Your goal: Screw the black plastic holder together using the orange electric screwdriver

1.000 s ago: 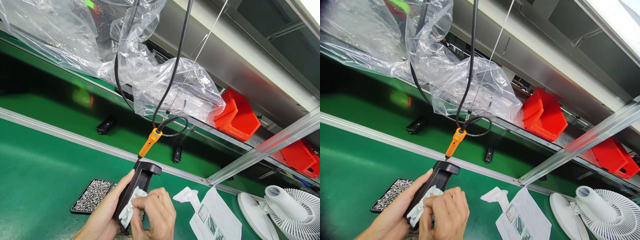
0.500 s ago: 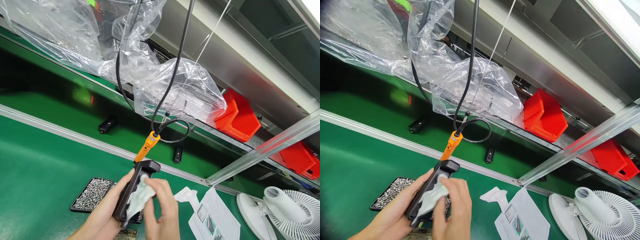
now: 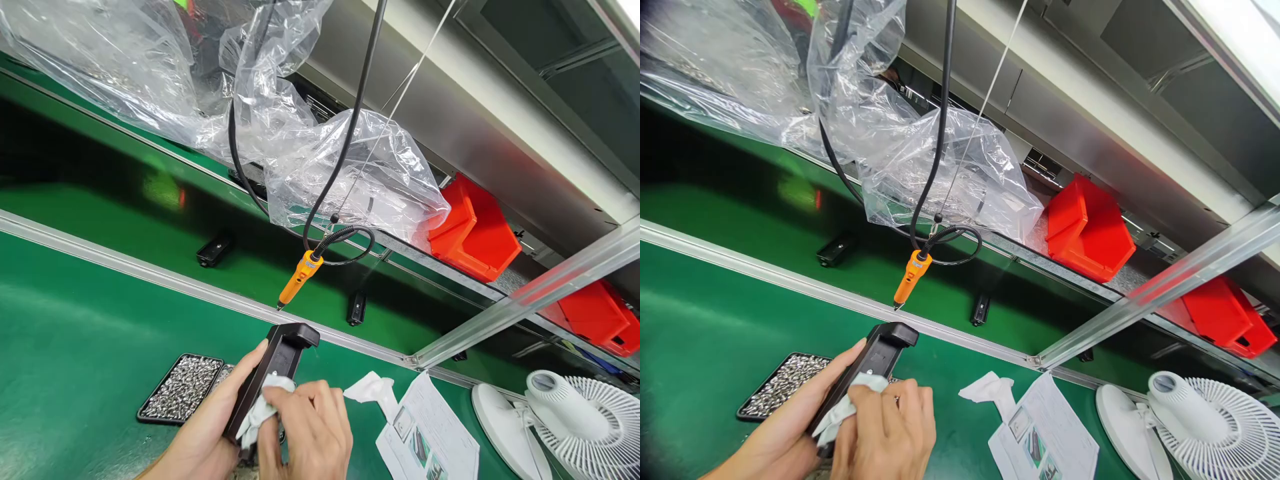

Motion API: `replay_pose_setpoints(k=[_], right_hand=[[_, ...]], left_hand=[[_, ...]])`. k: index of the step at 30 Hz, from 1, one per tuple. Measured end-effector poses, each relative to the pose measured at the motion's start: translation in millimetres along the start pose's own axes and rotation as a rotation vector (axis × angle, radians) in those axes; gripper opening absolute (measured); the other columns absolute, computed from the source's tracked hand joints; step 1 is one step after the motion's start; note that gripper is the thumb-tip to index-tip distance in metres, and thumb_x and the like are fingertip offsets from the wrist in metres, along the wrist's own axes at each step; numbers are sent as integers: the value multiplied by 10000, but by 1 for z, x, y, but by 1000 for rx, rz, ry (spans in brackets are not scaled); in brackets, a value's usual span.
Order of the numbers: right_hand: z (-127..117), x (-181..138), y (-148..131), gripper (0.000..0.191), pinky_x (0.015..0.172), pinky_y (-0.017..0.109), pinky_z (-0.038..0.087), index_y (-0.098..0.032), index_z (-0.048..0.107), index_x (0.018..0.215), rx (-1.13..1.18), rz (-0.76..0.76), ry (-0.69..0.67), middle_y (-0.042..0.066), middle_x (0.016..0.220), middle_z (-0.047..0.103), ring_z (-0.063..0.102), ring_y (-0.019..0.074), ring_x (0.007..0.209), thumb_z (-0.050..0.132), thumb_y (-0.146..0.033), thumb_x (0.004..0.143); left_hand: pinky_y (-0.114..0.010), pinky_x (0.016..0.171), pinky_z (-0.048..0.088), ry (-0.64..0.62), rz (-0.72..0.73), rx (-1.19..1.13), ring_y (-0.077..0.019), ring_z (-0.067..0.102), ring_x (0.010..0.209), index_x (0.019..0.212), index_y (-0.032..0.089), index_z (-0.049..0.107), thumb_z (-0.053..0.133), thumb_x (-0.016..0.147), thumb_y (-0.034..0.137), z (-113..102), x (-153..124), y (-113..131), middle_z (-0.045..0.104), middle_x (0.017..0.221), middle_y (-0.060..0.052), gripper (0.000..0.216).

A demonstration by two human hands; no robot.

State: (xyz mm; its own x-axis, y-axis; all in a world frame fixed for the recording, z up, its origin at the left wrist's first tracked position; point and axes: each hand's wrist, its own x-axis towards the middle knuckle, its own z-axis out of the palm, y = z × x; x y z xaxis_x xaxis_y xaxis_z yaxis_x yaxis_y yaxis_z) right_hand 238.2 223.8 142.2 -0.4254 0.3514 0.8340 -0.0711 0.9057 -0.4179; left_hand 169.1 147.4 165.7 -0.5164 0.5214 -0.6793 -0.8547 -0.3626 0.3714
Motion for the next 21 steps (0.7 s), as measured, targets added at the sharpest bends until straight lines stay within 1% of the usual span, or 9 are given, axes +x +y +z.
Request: replay_pose_setpoints(k=[2,4,7,11,13,15,17,19,21], right_hand=[[1,1,-1,299,772,312,260,-216,744,979,-41,3,17,10,741,621,458,138,810,528,-18,921],[2,2,-2,302,766,314,255,-217,740,964,-40,11,15,9,727,624,448,144,797,524,-12,912],[2,1,-2,332,748,317,227,-228,714,850,34,31,17,-5,659,595,402,151,729,478,6,839],[2,0,0,302,765,303,251,-227,740,941,18,40,10,-3,743,618,451,129,797,530,-14,892],[2,-2,2,322,766,306,239,-227,724,939,12,69,-7,4,738,591,427,135,803,489,-11,899],[0,-3,4,341,758,305,243,-238,708,898,85,106,-70,-2,720,569,408,138,781,461,-12,837],[-5,-1,7,342,758,280,298,-252,705,911,215,143,-166,-22,742,589,447,120,791,476,-28,792],[-18,6,11,349,790,231,380,-275,708,1005,344,218,-253,-40,834,630,526,85,858,509,-47,831],[-35,17,16,348,829,193,446,-308,694,1128,417,353,-270,-36,950,639,589,57,925,504,-97,926]], left_hand=[[-305,639,573,-11,16,22,-172,613,711,1131,206,735,841,858,421,-1,-1,0,661,901,-28,363],[-318,670,586,-16,4,24,-168,610,711,1150,201,740,839,860,422,-1,-1,0,668,920,-32,378],[-318,617,564,10,-3,-15,-175,599,697,1080,187,733,813,883,392,-1,-2,1,649,882,-37,295],[-295,586,553,32,6,2,-168,601,687,1122,195,750,792,899,401,1,-1,1,659,906,-38,306],[-304,608,576,36,5,5,-182,632,730,1133,209,763,787,900,415,2,0,1,670,938,-42,312],[-312,593,574,64,17,-6,-194,636,745,1097,204,768,771,910,394,2,0,2,659,923,-46,267],[-301,564,557,67,26,-10,-178,609,715,1102,196,772,764,913,378,2,1,3,653,921,-49,262],[-309,553,554,61,14,12,-168,586,684,1172,220,774,777,900,399,0,2,3,677,969,-55,325],[-379,629,610,34,33,57,-210,641,743,1266,242,759,802,874,424,-5,4,2,711,1075,-84,434]])
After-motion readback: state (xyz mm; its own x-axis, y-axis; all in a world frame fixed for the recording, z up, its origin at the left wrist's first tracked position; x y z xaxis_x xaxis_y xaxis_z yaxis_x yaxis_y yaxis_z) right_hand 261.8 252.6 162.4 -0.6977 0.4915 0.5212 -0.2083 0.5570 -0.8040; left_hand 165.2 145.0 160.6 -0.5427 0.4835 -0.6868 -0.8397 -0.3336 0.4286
